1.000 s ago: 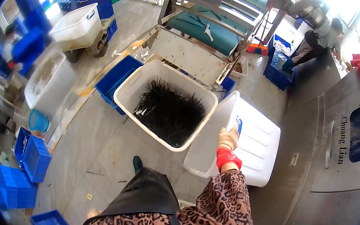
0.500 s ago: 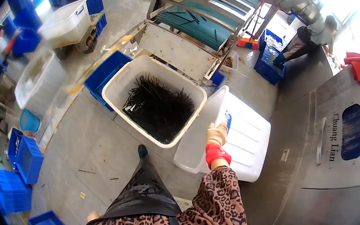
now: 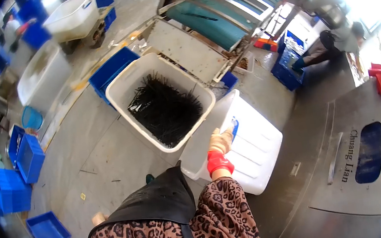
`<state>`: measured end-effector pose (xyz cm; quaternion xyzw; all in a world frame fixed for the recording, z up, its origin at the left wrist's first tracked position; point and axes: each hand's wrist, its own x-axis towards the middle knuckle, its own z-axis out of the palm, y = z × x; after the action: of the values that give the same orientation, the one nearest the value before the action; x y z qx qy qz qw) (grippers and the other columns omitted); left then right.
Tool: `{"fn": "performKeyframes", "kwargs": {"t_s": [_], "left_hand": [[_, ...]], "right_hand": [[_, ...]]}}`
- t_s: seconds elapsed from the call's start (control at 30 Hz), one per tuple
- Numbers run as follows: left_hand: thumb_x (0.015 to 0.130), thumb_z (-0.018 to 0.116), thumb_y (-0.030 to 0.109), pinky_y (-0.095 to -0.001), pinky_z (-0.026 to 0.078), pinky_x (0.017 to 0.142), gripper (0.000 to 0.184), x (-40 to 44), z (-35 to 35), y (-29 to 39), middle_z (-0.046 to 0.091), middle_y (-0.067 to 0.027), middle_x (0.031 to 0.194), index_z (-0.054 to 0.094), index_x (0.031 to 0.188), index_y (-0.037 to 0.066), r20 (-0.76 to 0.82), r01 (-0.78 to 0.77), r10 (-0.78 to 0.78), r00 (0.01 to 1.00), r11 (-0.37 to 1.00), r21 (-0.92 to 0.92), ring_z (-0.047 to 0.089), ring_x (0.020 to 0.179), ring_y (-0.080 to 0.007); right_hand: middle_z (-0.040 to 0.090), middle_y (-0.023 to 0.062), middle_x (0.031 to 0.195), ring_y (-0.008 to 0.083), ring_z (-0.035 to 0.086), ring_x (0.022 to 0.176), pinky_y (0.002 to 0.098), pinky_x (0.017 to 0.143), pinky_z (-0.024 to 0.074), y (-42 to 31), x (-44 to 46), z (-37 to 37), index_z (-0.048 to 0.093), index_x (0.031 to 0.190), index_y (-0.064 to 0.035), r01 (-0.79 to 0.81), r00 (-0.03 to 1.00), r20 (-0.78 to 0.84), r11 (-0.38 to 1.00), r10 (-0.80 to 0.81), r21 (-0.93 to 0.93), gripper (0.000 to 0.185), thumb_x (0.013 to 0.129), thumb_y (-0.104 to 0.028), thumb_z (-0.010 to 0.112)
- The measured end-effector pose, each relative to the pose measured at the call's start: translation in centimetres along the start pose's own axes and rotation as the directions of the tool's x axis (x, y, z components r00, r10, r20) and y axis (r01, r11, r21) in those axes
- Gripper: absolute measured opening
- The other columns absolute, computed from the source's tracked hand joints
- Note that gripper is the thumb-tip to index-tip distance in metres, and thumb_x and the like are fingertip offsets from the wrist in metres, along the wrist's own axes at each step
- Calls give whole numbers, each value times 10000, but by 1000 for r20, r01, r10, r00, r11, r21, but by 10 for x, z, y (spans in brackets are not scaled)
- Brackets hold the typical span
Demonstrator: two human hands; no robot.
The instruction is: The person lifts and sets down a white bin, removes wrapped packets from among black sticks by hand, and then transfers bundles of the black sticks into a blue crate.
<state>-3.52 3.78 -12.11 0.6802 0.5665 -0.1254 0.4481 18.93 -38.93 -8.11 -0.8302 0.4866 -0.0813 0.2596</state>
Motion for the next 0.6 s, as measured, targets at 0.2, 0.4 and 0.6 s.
{"fn": "performKeyframes", "kwargs": {"t_s": [0.2, 0.4, 0.6], "left_hand": [[711, 474, 128, -344, 361, 415, 255, -65, 30, 69, 470, -86, 454, 471, 487, 6, 244, -220, 119, 962, 869, 443, 447, 424, -187], [732, 424, 110, -315, 322, 390, 193, -83, 57, 110, 437, -53, 473, 473, 569, 20, -13, -115, 116, 993, 952, -282, 437, 433, -166], [724, 441, 138, -322, 411, 495, 196, -64, 73, 102, 572, -95, 587, 578, 699, 0, -102, -121, 105, 989, 980, -161, 526, 501, -184]], "right_hand": [[492, 212, 1106, 338, 505, 983, 346, 863, 377, 1, 0, 9, 305, 1267, -96, 33, 999, 21, 997, -32, -69, 609, 742, -276, 558], [499, 213, 1093, 325, 496, 995, 337, 868, 369, -8, -12, 6, 293, 1263, -60, 67, 997, 28, 997, -66, -39, 620, 736, -241, 565], [389, 172, 1233, 248, 381, 1132, 240, 948, 268, 57, 23, 49, 227, 1269, 9, 113, 982, 142, 992, -121, 64, 638, 747, -181, 543]]}}
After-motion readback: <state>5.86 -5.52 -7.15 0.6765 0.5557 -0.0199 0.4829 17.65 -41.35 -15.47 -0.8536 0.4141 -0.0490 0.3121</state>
